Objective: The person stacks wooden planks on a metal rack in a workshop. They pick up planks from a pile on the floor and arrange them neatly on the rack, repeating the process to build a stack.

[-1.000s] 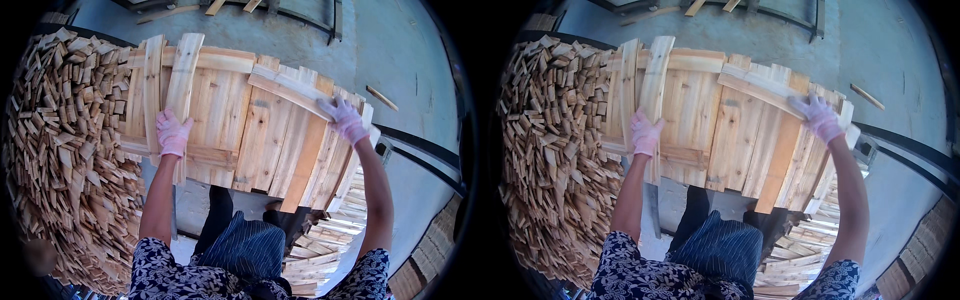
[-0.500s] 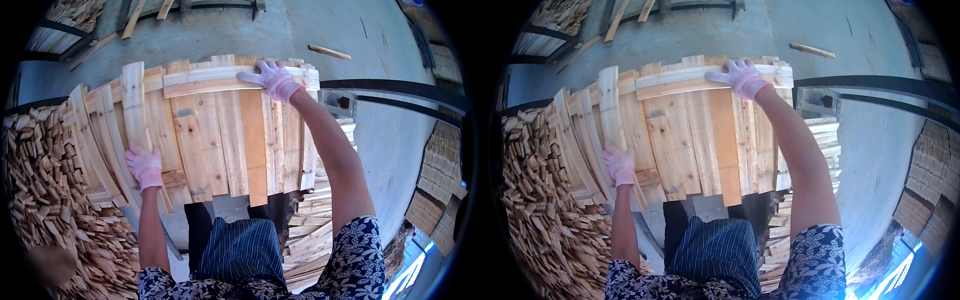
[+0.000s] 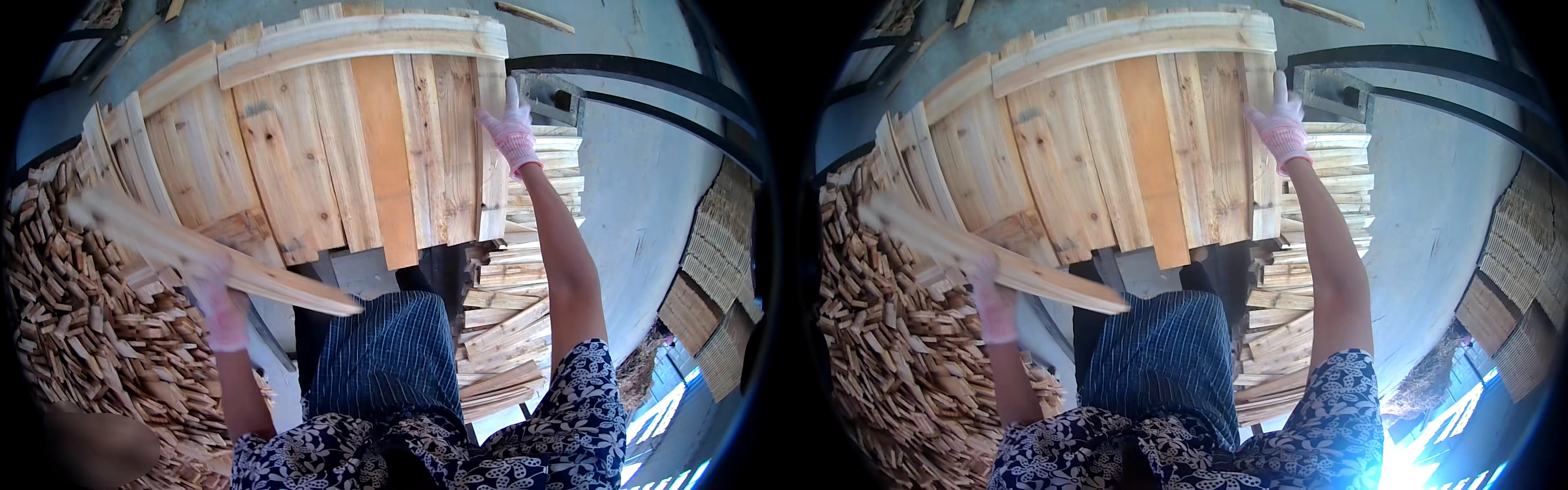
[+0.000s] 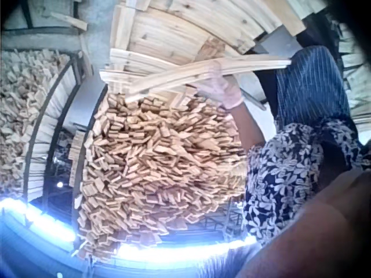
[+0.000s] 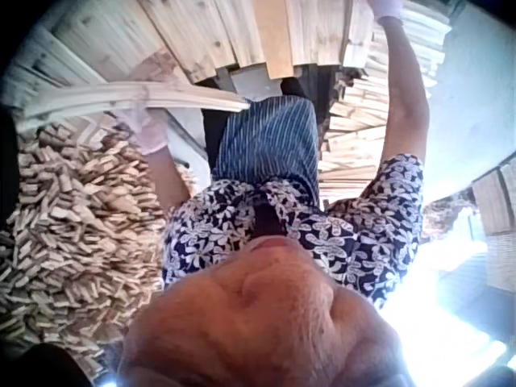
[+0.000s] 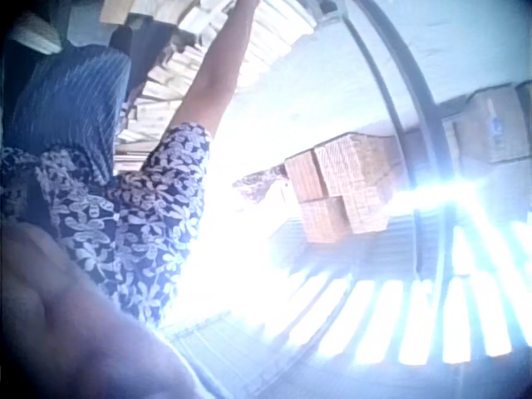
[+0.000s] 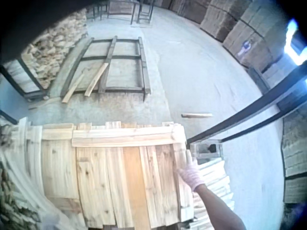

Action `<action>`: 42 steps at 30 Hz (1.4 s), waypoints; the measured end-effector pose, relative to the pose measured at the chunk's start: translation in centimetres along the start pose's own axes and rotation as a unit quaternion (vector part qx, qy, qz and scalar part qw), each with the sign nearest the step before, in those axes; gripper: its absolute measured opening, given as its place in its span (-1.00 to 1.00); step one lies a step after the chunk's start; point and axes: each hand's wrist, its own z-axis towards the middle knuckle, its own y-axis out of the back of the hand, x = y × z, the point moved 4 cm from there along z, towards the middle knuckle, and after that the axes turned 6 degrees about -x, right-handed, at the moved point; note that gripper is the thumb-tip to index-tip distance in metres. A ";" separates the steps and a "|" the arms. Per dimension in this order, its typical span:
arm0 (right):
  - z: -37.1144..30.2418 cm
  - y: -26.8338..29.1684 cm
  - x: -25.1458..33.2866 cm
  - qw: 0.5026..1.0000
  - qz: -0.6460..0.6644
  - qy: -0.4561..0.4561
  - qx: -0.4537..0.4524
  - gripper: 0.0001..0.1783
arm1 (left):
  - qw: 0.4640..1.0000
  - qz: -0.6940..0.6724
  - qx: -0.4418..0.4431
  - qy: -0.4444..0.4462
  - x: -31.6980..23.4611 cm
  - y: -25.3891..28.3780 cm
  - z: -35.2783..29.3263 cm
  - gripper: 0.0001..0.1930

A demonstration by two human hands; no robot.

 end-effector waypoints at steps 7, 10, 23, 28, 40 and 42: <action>0.0 -2.5 -1.4 0.995 0.079 0.019 0.051 0.18 | 0.940 -0.093 0.082 0.318 23.0 3.0 -15.3 -0.45; -0.7 -1.9 -0.4 0.994 0.094 0.029 0.053 0.18 | 0.884 -0.228 0.090 0.399 30.7 -1.1 -17.7 -0.48; 0.9 -2.2 0.2 0.996 0.081 0.026 0.036 0.26 | 0.823 -0.425 0.115 0.359 37.7 -12.9 -11.4 -0.34; 1.8 -2.6 -0.8 0.997 0.058 0.029 0.048 0.33 | 0.801 -0.424 0.112 0.407 39.6 -11.6 -14.1 -0.23; 1.5 -2.9 -0.3 0.998 0.030 0.052 0.021 0.12 | 0.821 -0.405 0.091 0.391 40.3 -15.4 -13.6 -0.40; 3.0 -5.1 -3.1 0.996 0.028 0.079 0.021 0.13 | 0.831 -0.392 0.093 0.383 37.8 -13.6 -14.9 -0.39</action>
